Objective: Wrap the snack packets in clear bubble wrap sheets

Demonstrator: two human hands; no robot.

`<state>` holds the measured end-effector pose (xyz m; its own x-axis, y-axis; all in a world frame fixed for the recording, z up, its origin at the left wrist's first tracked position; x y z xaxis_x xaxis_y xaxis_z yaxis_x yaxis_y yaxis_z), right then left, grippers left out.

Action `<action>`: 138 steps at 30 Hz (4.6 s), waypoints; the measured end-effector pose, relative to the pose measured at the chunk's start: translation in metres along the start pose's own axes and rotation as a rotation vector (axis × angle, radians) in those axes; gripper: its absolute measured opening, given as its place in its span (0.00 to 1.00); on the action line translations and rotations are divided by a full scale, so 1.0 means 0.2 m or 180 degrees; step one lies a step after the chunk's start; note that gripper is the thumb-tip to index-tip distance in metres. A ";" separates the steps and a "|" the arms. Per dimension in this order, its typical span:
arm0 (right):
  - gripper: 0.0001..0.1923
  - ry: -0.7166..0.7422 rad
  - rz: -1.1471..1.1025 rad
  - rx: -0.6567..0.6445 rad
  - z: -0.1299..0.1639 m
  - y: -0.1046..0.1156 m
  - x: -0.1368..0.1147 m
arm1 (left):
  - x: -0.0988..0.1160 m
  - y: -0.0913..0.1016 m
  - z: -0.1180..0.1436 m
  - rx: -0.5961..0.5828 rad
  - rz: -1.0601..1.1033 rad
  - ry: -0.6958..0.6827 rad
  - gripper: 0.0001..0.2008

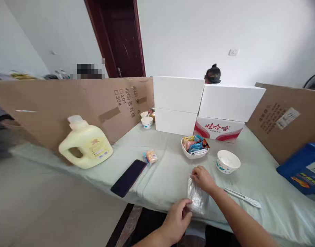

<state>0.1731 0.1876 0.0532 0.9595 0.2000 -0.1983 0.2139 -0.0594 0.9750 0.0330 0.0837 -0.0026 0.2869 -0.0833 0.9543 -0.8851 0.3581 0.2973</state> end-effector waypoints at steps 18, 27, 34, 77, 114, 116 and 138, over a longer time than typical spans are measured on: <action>0.10 -0.0140 0.0687 -0.0120 -0.02 -0.08 0.15 | 0.11 0.08 -0.06 0.0408 0.0134 -0.0663 0.09; 0.10 -0.0087 0.0723 0.0121 -0.04 0.02 0.15 | 0.42 -0.09 -0.40 -0.0851 -0.1610 -0.2371 0.08; 0.09 0.0708 0.0382 0.0310 0.36 0.05 -0.10 | 0.28 -0.07 -0.53 -0.0724 -0.1668 -0.2165 0.06; 0.12 0.0826 -0.0287 0.0396 0.47 0.01 -0.17 | 0.27 -0.07 -0.52 -0.1055 -0.1529 -0.1868 0.17; 0.18 0.0226 0.0088 0.0839 0.28 -0.04 -0.09 | 0.27 0.03 -0.57 -0.0504 -0.0889 -0.1938 0.11; 0.16 0.0059 0.0113 0.0766 0.30 -0.07 -0.10 | 0.26 0.06 -0.59 -0.0280 -0.0820 -0.1869 0.13; 0.18 -0.1525 0.0698 -0.1669 -0.10 0.24 0.83 | 0.22 0.05 -0.60 -0.0266 -0.0835 -0.1709 0.12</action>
<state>0.3389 0.2367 0.0697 0.9706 -0.2183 0.1014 0.0079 0.4497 0.8931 0.0806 0.1962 0.0399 0.2474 -0.6288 0.7371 -0.7717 0.3322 0.5424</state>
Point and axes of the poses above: each hand's wrist, its own z-axis away from the middle knuckle, its own y-axis out of the back of the hand, x = y × z, the point moved 9 cm from there along -z, towards the middle knuckle, and after that the axes turned 10 degrees about z, right-handed, at the moved point
